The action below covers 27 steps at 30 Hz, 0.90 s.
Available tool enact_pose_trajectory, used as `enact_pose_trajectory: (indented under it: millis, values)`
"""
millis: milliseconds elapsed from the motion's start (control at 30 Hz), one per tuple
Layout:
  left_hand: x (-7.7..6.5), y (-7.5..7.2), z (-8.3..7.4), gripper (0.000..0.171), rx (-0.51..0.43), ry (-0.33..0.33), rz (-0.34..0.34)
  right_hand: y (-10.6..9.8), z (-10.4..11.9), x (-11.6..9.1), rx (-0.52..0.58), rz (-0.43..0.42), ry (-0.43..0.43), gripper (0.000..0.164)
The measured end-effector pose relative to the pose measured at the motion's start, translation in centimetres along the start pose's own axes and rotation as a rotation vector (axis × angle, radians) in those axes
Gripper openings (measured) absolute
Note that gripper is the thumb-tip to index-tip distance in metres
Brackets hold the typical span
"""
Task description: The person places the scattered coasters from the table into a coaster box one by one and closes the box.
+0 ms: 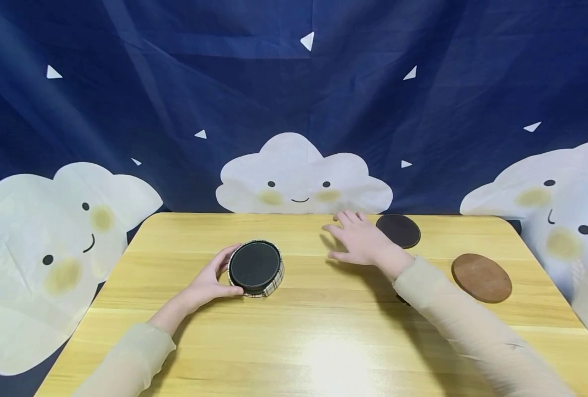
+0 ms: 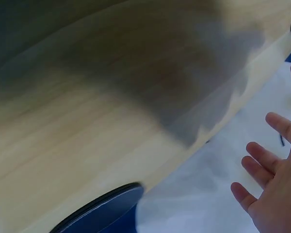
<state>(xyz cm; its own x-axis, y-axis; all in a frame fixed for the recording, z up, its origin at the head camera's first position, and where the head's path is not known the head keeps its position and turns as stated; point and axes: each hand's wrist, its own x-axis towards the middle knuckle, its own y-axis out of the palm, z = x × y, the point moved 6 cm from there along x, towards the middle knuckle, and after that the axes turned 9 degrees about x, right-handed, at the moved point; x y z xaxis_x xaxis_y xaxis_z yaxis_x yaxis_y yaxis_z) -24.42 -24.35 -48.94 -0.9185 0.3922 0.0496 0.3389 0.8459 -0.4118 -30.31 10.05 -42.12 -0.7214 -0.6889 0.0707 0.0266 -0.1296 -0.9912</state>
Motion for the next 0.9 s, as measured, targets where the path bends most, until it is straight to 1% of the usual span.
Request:
enact_pose_trajectory:
  millis: [267,467,767,900]
  values:
    - [0.0,0.0,0.0,0.109,-0.001,0.010,-0.001,0.5,-3.1,-2.4,-0.024,0.004,0.074,0.068]
    - [0.0,0.0,0.2,0.109,-0.006,0.006,0.003,0.4,-4.9,-4.1,-0.036,-0.009,0.110,0.066]
    - [-0.1,0.0,0.0,0.109,-0.007,-0.004,0.004,0.1,-7.0,-5.7,-0.005,-0.012,0.166,0.061]
    - [-0.1,0.0,-0.1,0.110,-0.011,-0.001,0.004,0.2,-8.1,-6.0,-0.004,-0.037,0.183,0.062]
